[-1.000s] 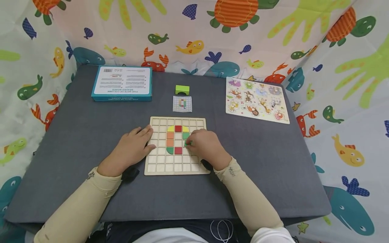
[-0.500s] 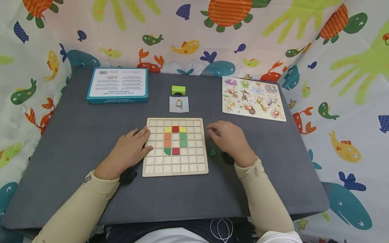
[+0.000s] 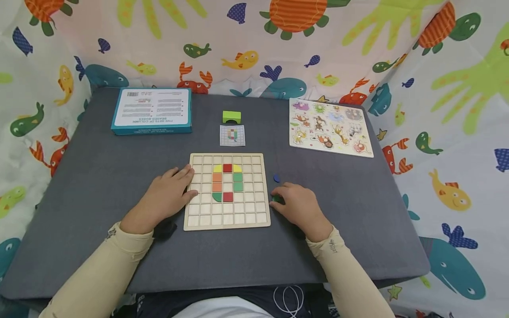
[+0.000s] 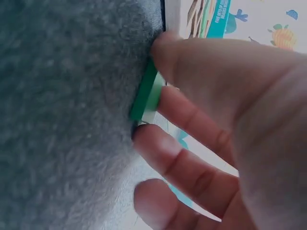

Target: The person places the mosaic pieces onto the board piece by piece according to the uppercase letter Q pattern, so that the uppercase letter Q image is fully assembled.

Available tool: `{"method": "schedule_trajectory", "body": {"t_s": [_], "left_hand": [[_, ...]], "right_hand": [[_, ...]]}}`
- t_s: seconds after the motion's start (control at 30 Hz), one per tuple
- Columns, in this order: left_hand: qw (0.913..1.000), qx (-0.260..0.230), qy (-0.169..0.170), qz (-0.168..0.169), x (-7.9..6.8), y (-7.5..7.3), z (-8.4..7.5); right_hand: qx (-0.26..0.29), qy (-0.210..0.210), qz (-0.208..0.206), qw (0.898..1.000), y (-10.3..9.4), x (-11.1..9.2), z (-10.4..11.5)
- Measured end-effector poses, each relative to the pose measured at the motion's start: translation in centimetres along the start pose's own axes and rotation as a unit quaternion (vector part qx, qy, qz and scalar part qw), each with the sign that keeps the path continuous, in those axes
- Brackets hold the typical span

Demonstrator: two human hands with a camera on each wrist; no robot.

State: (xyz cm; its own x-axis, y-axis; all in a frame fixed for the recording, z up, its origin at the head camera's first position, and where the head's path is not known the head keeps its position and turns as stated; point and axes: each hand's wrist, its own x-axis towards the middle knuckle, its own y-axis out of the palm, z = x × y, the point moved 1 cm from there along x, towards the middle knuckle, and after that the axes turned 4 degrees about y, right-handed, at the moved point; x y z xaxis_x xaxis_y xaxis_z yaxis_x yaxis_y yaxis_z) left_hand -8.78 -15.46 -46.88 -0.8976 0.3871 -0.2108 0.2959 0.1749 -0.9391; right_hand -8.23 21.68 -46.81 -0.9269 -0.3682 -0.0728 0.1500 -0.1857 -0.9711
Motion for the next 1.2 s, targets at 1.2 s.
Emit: {"method": "schedule_trajectory", "body": {"t_s": [1.2], "left_hand": [[0.9999, 0.005, 0.002, -0.009, 0.1, 0.0, 0.1]], "right_hand": [[0.208, 0.006, 0.083, 0.975, -1.2, 3.3, 4.2]]}}
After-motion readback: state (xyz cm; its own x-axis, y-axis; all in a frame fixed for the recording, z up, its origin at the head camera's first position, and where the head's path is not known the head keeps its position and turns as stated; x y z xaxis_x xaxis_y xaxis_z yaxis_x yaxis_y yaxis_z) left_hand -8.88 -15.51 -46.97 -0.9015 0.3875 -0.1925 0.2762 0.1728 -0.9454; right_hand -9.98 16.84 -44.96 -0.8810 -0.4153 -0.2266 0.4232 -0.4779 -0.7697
